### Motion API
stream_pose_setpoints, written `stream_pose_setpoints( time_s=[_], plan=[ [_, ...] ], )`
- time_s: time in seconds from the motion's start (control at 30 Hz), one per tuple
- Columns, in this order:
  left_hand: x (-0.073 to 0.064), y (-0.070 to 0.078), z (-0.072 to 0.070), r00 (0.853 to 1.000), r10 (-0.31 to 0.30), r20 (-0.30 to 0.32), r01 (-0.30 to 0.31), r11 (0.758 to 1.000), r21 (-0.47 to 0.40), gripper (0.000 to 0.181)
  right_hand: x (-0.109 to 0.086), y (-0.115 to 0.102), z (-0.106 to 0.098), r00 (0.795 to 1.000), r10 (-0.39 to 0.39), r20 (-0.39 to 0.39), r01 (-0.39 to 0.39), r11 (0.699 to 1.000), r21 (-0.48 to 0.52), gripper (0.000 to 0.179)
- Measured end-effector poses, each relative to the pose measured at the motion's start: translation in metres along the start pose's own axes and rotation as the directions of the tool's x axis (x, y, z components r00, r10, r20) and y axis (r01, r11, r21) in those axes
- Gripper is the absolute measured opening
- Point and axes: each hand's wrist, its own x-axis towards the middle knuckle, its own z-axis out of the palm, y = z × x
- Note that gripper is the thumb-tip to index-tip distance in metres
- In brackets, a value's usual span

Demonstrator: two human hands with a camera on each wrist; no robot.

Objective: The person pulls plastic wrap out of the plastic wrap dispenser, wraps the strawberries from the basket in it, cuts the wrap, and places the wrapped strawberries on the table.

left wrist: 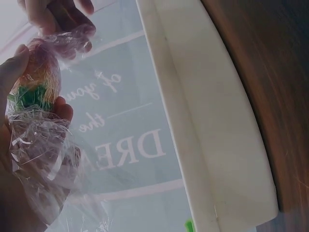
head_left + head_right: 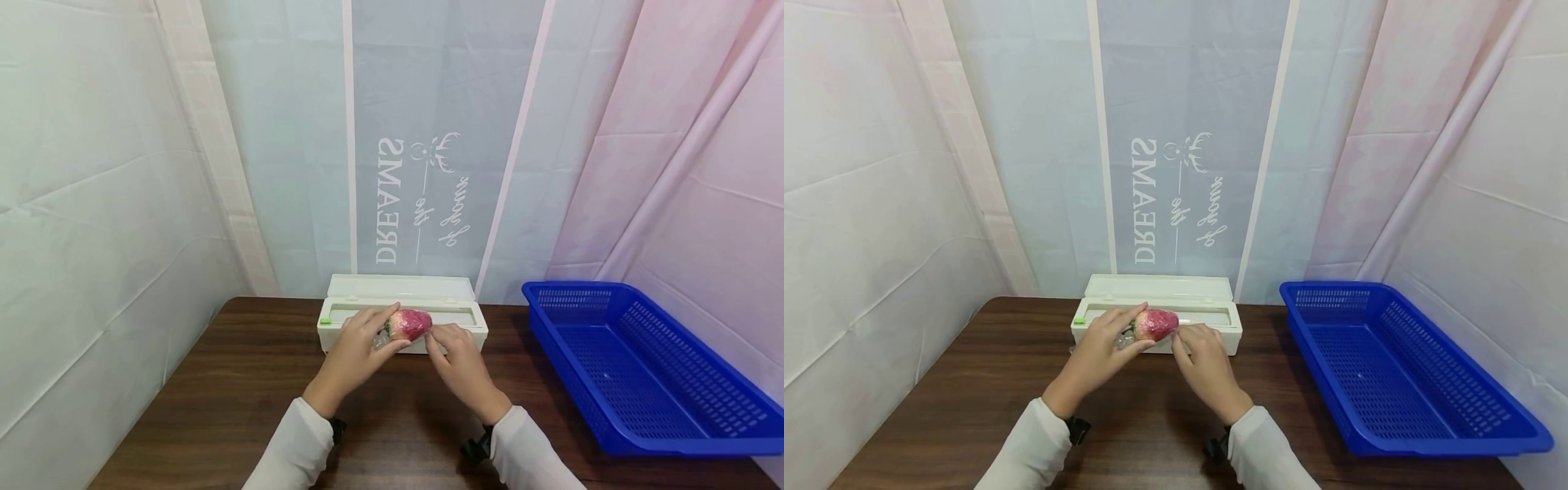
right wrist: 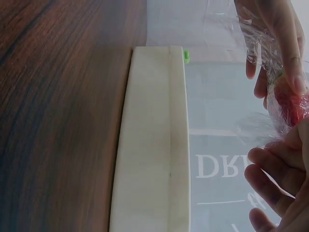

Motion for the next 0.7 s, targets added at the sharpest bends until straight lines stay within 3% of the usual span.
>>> stream_pose_setpoints(
  time_s=[0.37, 0.7],
  plan=[
    [0.000, 0.002, 0.008, 0.999, 0.009, -0.052, -0.011, 0.999, -0.051, 0.061, -0.005, -0.007, 0.007, 0.998, 0.033, 0.048, -0.035, 0.998, 0.042, 0.023],
    [-0.002, 0.003, 0.012, 0.999, -0.035, -0.041, 0.032, 0.998, -0.061, 0.062, -0.009, -0.011, 0.014, 0.993, -0.019, 0.116, 0.012, 0.998, 0.062, 0.020]
  ],
)
